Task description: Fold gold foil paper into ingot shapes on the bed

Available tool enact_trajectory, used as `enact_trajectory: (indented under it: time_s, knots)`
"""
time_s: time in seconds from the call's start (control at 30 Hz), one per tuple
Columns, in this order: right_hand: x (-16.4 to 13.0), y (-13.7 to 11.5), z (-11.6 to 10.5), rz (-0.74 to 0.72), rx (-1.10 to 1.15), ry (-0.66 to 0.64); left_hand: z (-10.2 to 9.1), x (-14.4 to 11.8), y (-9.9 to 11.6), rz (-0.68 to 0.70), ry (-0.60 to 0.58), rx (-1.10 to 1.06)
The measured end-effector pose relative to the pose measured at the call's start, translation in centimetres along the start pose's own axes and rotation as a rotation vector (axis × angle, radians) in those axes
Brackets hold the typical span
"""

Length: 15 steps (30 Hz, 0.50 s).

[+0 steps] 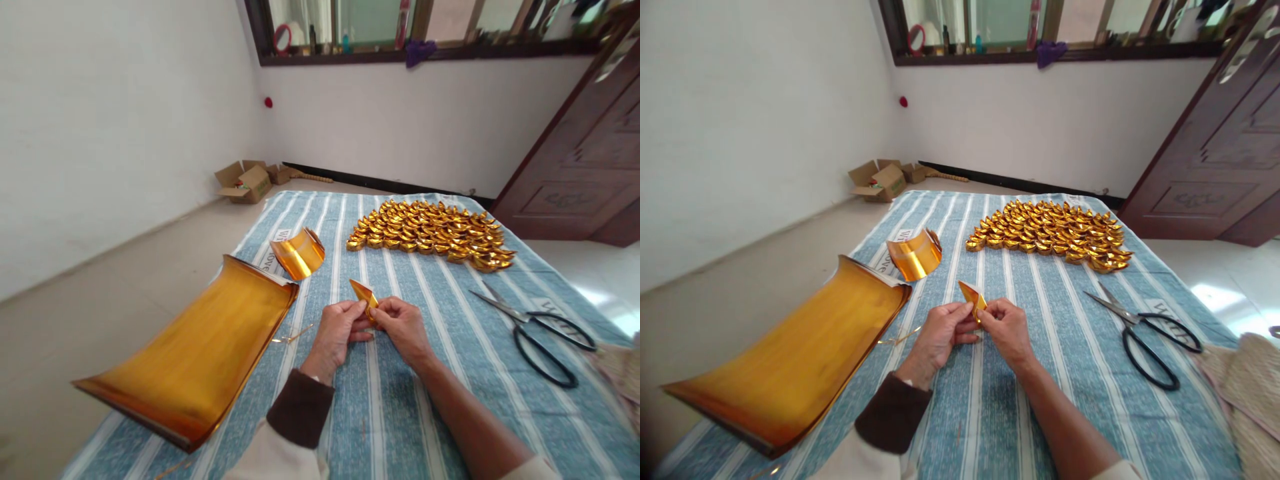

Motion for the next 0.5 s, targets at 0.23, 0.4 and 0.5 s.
enact_trajectory:
  time_s: [0.23,0.4,0.5]
  knots:
    - [-0.08,-0.15,-0.38,-0.068,-0.065,-0.024,0.01,-0.03,-0.17,-0.010,-0.008,0.023]
    - [-0.19,-0.28,-0.43,-0.108,-0.112,-0.038,0.06,0.06,-0.29,-0.018,-0.006,0.051]
    - [-0.28,-0.25,-0.40,-0.139,-0.121,-0.029,0.05,0.12,-0.37,-0.015,-0.004,0.060]
Point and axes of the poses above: each hand's wrist, its own x-axis towards the middle knuckle, its own z-axis out of the palm, y = z × x, the point moved 2 cm from there along x, towards the middle knuckle, and after that the axes turned 7 degrees about y, right-handed, at the moved point
